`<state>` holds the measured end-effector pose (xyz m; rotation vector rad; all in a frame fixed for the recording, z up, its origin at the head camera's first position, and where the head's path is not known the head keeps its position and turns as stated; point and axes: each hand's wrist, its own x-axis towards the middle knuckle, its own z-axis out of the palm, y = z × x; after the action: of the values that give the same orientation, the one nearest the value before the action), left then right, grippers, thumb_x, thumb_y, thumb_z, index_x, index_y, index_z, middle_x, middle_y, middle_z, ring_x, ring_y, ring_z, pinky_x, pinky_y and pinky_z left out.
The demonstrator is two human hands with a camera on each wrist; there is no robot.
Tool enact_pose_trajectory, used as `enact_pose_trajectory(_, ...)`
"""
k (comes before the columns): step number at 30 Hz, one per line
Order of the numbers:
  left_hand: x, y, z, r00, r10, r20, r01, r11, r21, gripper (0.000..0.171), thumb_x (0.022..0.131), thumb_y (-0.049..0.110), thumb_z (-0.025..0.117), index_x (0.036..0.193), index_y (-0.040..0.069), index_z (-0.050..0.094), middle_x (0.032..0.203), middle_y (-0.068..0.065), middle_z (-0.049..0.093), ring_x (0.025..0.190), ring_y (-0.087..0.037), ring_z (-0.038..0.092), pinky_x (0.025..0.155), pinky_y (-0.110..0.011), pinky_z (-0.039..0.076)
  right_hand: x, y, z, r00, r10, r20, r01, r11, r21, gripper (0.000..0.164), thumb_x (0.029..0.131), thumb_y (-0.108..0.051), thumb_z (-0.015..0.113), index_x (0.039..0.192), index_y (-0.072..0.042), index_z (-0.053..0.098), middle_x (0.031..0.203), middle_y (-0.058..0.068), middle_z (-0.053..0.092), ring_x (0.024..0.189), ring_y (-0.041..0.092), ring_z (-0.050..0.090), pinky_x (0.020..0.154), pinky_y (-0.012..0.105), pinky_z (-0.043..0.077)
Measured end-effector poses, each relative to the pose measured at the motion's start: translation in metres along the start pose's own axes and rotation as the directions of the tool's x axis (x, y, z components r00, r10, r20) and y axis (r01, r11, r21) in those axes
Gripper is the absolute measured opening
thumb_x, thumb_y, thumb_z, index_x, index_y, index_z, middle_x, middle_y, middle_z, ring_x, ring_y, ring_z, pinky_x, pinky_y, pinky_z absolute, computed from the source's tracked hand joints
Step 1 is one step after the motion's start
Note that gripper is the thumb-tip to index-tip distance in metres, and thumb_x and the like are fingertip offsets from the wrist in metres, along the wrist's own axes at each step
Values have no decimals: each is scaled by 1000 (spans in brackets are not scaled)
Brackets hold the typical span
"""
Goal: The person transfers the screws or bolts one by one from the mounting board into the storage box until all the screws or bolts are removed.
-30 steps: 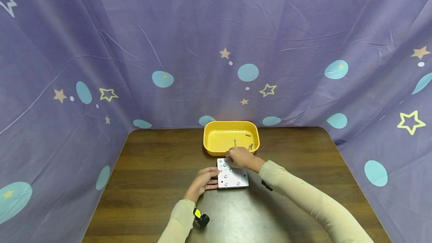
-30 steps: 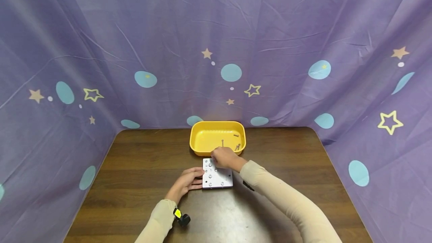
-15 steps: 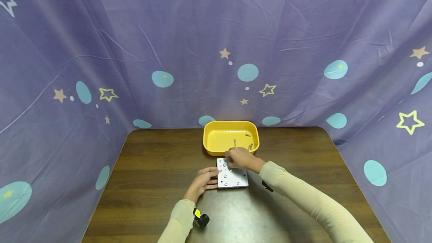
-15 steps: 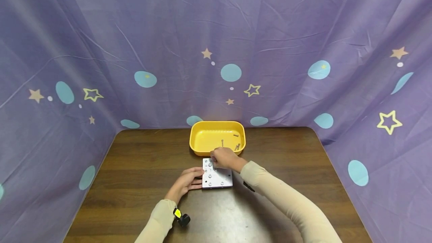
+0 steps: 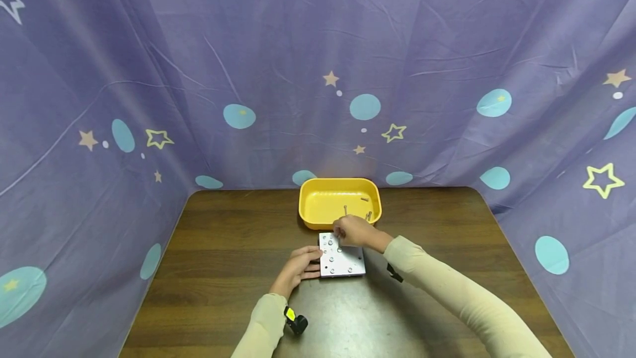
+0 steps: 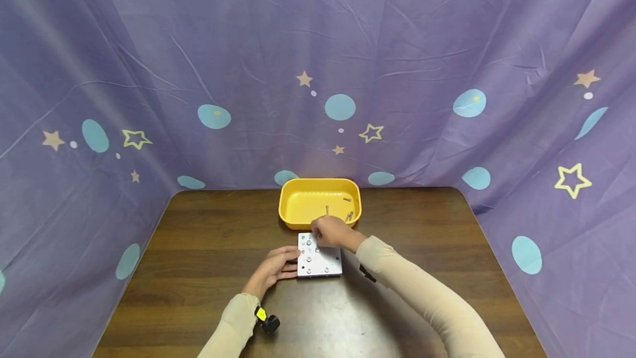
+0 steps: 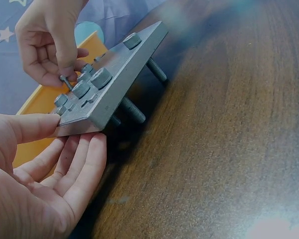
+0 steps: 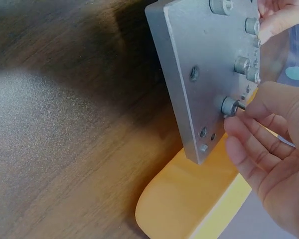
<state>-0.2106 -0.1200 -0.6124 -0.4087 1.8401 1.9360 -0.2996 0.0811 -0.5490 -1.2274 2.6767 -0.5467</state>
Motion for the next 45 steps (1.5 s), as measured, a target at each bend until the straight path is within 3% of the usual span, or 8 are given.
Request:
enact_pose_trajectory(13, -1, 1, 0, 1000, -3, 10, 3, 1000, 7, 49, 100, 19, 62, 141, -5, 52, 127, -22, 63, 91, -21, 68, 87, -44, 63, 4, 1, -24, 999, 9, 52, -14, 994, 109, 9, 80, 4, 73, 86, -2, 71, 76, 2, 67, 67, 7, 54, 61, 20, 48)
enact_pose_trajectory(18, -1, 1, -1, 1000, 11, 22, -11, 1000, 3, 49, 99, 21, 64, 140, -5, 53, 125, -22, 64, 95, -24, 69, 87, -44, 63, 5, 2, -32, 999, -2, 49, -3, 995, 99, 11, 77, 4, 77, 86, 0, 72, 76, 4, 68, 67, 6, 54, 61, 19, 48)
enact_pose_trajectory(23, -2, 1, -3, 999, 26, 40, -26, 1000, -7, 50, 98, 24, 67, 137, -5, 56, 120, -20, 65, 96, -26, 70, 86, -42, 63, 6, 6, -38, 997, -32, 66, 25, 995, 99, 9, 78, 6, 73, 84, -1, 72, 75, 3, 69, 67, 8, 56, 62, 21, 50)
enact_pose_trajectory(28, 1, -1, -1, 1000, 7, 15, -7, 1000, 7, 49, 100, 21, 63, 140, -6, 53, 123, -20, 64, 94, -23, 68, 87, -43, 63, 8, 8, -50, 994, -21, 109, 11, 996, 91, 7, 81, 6, 71, 84, -1, 73, 77, 3, 69, 69, 8, 56, 64, 22, 51)
enact_pose_trajectory(39, 1, 0, -1, 1000, -7, 0, 7, 1000, 9, 49, 100, 21, 64, 141, -4, 53, 124, -19, 65, 90, -21, 68, 85, -42, 63, 23, 10, -87, 992, -7, 126, -2, 998, 68, 7, 80, 11, 73, 84, 5, 75, 80, 11, 75, 77, 20, 69, 74, 32, 61)
enact_pose_trajectory(41, 1, 0, 0, 1000, -9, -3, 9, 1000, 6, 50, 100, 21, 64, 141, -4, 53, 125, -20, 65, 90, -21, 68, 85, -42, 63, 26, 13, -92, 991, 14, 131, -21, 998, 53, 10, 79, 11, 71, 85, 5, 76, 82, 12, 76, 77, 21, 70, 77, 37, 62)
enact_pose_trajectory(42, 1, 0, 0, 1000, -9, -3, 9, 1000, 5, 50, 100, 21, 63, 142, -4, 53, 125, -20, 64, 90, -21, 68, 86, -42, 63, 27, 15, -93, 991, 30, 131, -36, 998, 44, 11, 79, 11, 70, 84, 4, 77, 82, 11, 77, 76, 21, 71, 84, 41, 62)
enact_pose_trajectory(45, 0, 0, 0, 1000, -4, 1, 4, 1000, 8, 49, 100, 21, 63, 141, -5, 53, 125, -20, 65, 90, -20, 69, 86, -43, 63, 31, 21, -98, 987, 88, 135, -93, 995, 36, 16, 80, 11, 69, 84, -1, 79, 84, 10, 78, 70, 18, 71, 85, 44, 62)
